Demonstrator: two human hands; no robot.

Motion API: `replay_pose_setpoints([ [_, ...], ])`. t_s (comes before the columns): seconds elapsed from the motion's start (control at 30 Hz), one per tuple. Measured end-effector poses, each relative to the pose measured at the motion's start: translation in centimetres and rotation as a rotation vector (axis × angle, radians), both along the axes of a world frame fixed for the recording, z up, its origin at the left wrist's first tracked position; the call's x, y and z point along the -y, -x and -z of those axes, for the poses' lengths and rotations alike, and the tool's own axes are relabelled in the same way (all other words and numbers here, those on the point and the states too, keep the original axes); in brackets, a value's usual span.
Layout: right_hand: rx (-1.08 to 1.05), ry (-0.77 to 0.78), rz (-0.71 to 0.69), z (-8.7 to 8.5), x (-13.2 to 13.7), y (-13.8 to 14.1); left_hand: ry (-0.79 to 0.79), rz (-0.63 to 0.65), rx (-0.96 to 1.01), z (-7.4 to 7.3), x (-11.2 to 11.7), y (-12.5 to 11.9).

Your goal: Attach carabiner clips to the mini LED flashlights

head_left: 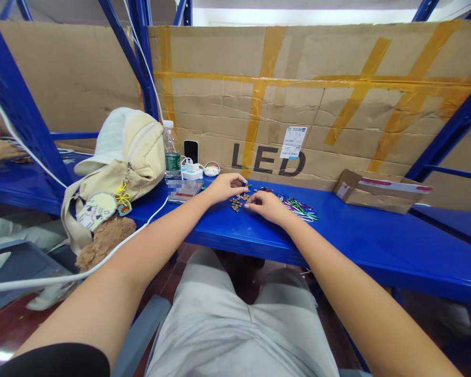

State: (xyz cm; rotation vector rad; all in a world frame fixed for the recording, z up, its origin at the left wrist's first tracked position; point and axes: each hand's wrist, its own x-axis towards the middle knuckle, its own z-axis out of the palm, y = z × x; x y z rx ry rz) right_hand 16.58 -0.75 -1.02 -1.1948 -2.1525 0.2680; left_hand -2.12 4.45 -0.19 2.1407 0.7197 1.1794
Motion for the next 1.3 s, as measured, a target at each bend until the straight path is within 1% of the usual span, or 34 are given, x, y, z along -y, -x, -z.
replay_pose_setpoints([
  [0.1, -0.210, -0.129, 0.087, -0.6, 0.1, -1.0, 0.056, 0.085, -0.100, 0.2, 0.4, -0.2],
  [0.2, -0.284, -0.215, 0.066, -0.8, 0.1, -1.3, 0.029, 0.108, -0.181, 0.3, 1.1, -0.5],
  [0.3, -0.250, -0.204, 0.022, -0.6, 0.1, -1.1, -0.020, 0.095, -0.202, 0.2, 1.7, -1.0],
  [0.37, -0.224, -0.193, 0.020, -0.5, 0.1, -0.9, -0.032, 0.083, -0.205, 0.3, 1.8, -1.3],
  [0.47, -0.219, -0.192, 0.015, -0.4, 0.3, -0.9, -0.008, 0.084, -0.181, 0.4, 1.7, -1.4],
  [0.6, -0.264, -0.166, 0.017, -0.3, 0.5, -0.8, 0.030, 0.077, -0.097, 0.5, 0.9, -1.1],
  [0.67, -0.204, -0.174, 0.021, 0.0, 0.4, -0.6, 0.020, 0.011, -0.042, 0.4, 0.5, -0.9],
  [0.73, -0.076, -0.186, 0.005, 0.2, 0.2, -0.4, 0.005, -0.084, 0.029, 0.3, 0.1, -0.6],
  [0.8, 0.062, -0.182, -0.020, 0.5, -0.2, -0.1, -0.003, -0.145, 0.072, 0.1, -0.2, -0.4],
  [0.9, 0.209, -0.173, -0.059, 0.9, -0.7, 0.4, -0.007, -0.139, 0.060, 0.0, -0.1, -0.4],
  [1.0, 0.289, -0.186, -0.106, 1.0, -0.9, 0.6, -0.003, -0.100, 0.035, 0.0, 0.0, -0.5],
  [1.1, 0.283, -0.185, -0.117, 1.1, -0.8, 0.4, -0.004, -0.079, 0.023, 0.1, 0.0, -0.5],
  [1.3, 0.227, -0.127, -0.051, 1.6, -1.2, 0.2, -0.011, -0.083, 0.006, 0.3, -0.1, -0.4],
])
